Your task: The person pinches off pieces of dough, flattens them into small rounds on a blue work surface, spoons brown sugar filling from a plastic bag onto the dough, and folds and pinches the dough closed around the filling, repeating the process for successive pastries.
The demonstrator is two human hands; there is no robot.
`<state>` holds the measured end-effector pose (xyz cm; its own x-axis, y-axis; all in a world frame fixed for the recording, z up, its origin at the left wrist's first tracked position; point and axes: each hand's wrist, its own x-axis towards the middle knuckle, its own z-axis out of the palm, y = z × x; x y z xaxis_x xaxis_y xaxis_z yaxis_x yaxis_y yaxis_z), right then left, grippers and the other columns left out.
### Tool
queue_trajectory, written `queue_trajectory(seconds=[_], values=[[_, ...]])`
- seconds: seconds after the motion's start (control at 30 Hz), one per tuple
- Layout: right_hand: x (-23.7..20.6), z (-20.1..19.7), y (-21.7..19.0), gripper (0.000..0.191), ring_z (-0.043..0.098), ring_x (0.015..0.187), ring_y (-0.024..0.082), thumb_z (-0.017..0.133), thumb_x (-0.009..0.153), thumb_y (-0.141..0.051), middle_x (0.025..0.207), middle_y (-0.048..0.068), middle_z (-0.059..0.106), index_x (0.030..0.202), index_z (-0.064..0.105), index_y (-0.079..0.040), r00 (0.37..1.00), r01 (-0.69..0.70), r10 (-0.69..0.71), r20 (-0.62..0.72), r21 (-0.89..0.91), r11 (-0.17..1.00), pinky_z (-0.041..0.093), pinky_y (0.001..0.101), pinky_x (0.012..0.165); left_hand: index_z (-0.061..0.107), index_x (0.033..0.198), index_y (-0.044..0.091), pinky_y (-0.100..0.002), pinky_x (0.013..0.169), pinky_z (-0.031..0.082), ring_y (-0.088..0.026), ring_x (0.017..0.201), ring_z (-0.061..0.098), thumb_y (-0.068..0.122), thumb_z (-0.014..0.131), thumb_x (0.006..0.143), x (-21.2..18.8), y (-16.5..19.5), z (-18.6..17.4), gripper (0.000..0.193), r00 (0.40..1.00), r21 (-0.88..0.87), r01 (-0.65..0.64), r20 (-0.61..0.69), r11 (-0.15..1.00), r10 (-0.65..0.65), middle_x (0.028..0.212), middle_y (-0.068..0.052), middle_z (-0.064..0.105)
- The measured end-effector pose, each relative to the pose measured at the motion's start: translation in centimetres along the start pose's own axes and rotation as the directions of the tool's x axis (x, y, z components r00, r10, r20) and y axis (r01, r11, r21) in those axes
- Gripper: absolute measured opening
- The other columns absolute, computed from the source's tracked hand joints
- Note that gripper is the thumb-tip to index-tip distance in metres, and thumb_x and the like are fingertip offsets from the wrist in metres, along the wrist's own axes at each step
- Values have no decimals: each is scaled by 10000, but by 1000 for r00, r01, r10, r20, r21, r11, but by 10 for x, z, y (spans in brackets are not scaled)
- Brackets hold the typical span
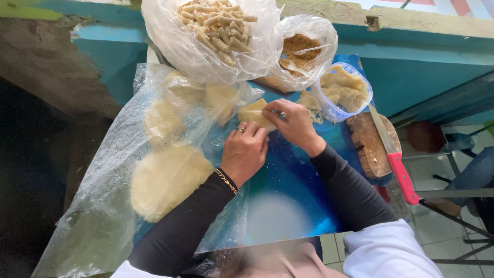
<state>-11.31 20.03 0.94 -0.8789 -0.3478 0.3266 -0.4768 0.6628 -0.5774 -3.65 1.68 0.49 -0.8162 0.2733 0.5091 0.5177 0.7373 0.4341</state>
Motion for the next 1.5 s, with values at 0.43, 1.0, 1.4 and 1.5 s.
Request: queue_trajectory(seconds=[0.43,1.0,1.4,1.5], values=[[9,7,51,192,645,814,63,610,1025,-212,930,-23,697,1102,672,-48,910,-377,391,134,659,651,533,242,692,653,1297,107,-521,1022,437,-342,1278,536,221,698,837,1,-11,6,476,1000,265,9,0,964,-9,1391,-165,580],[-137,-63,-68,379,658,905,289,702,679,-29,1011,101,700,1055,667,-45,934,350,-293,207,-357,866,494,397,811,721,987,131,-449,967,465,-287,1115,611,198,720,876,-16,7,-8,130,965,-222,-249,25,943,260,1079,-40,658],[-123,-94,-22,270,630,1137,275,796,901,-229,1179,60,706,1145,737,-130,979,17,-98,-181,-404,915,485,407,958,673,876,128,-473,1013,405,-257,1102,584,323,768,820,-33,19,-10,224,856,-240,-420,214,875,470,1059,-56,616],[-82,-130,16,475,484,1345,335,815,872,-381,1413,116,613,1264,754,-119,977,-58,-100,-189,-685,726,335,522,1122,682,874,119,-515,1058,382,-265,1122,579,326,769,802,-36,22,-7,236,854,-255,-428,200,867,481,1069,-63,621]])
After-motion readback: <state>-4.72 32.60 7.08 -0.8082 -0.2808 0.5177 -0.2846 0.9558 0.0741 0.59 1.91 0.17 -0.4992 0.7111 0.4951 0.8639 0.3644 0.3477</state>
